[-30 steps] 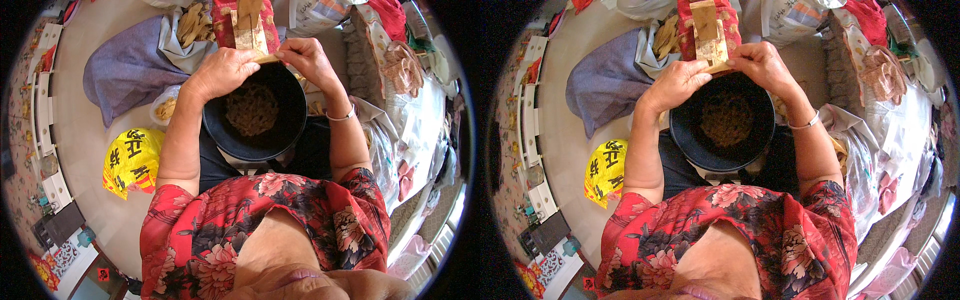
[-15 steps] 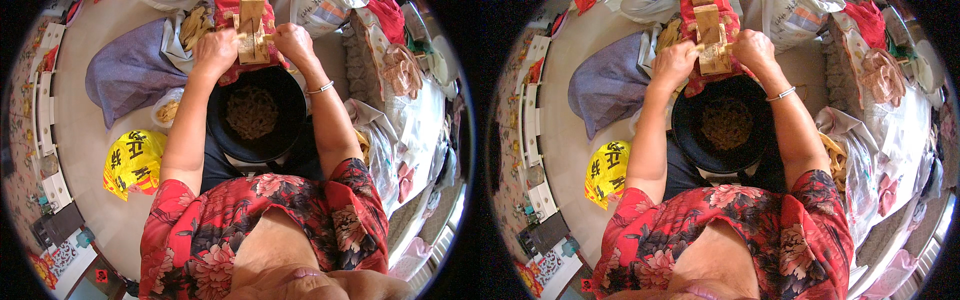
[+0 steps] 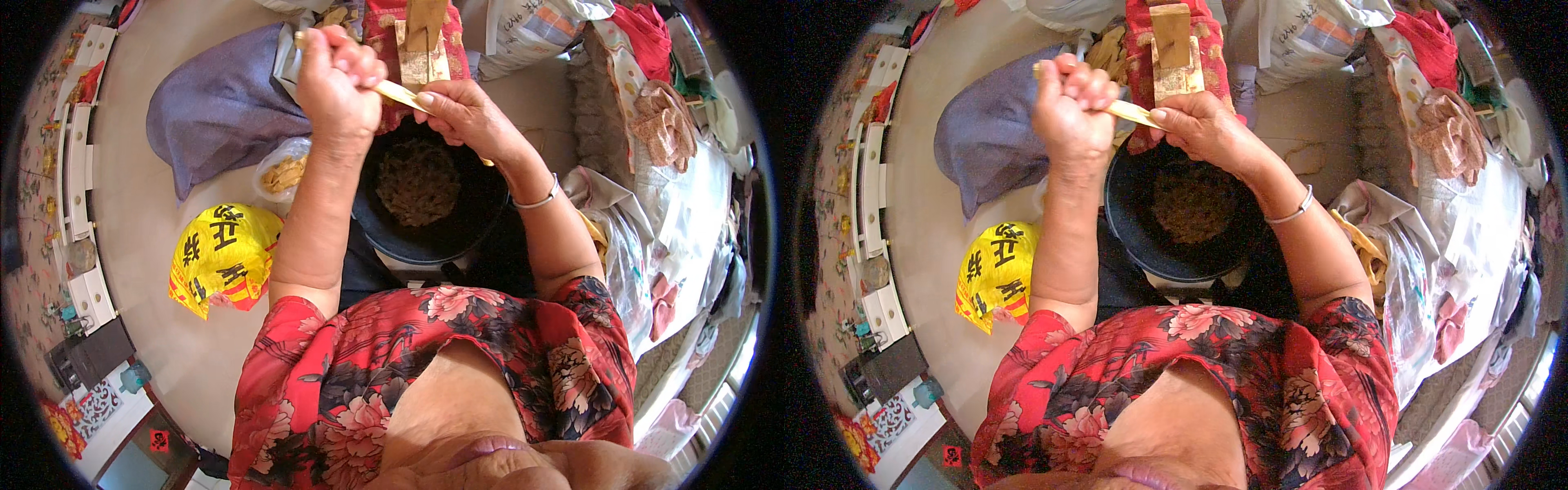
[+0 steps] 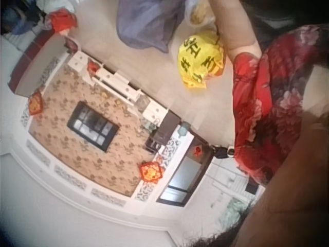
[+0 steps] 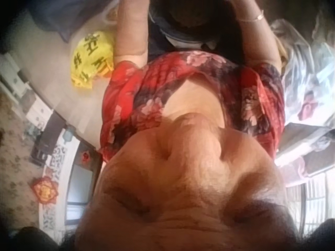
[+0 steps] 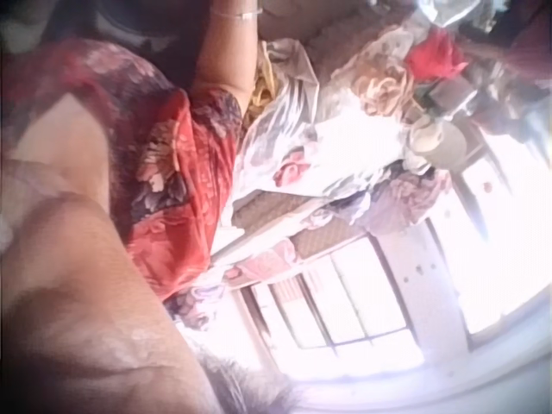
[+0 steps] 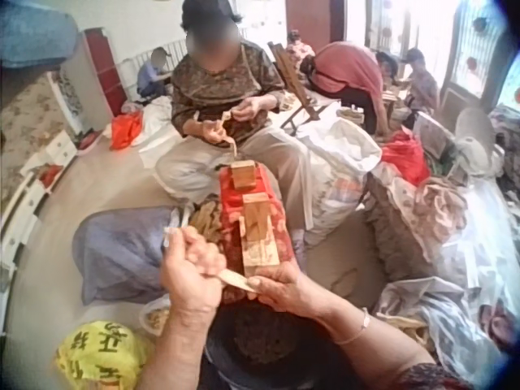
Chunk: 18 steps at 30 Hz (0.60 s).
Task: The person knots strips of yellow food using a wooden tool and places the finished pieces into a black bucket.
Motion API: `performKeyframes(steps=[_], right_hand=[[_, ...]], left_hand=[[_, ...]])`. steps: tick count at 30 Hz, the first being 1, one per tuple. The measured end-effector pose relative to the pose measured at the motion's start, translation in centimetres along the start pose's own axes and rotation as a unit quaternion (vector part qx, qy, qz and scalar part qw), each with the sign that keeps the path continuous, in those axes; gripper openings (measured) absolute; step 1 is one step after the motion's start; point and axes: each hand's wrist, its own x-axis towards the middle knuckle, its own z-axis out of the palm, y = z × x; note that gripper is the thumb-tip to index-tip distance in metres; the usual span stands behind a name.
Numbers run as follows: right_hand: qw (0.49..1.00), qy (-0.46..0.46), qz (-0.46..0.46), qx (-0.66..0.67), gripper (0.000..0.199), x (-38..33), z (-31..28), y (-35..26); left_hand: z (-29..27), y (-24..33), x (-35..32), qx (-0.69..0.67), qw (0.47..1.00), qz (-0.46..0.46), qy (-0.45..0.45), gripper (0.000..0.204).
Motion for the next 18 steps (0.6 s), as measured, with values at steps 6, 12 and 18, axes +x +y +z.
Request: performKeyframes(steps=[6,12,18], right_hand=[[0.952,-0.008,-0.074,0.296,0.014,-1.3,1.7,-1.2],[0.914,0.246,-0.251,-0.202,0.017,-0.3,1.2,0.6],[0.954,0.081,0.006,0.290,0.019,-1.3,0.5,-0.6]], left_hand=[[-0.2,-1.0,-0.9,0.487,0.770,0.375,-0.169,0.041],[0.7,-3.7,-3.3,0.542,0.790,0.204,-0.199,0.029],[0.0,-2.4,-2.1,0.604,0.765,0.136,-0.178,0.012]])
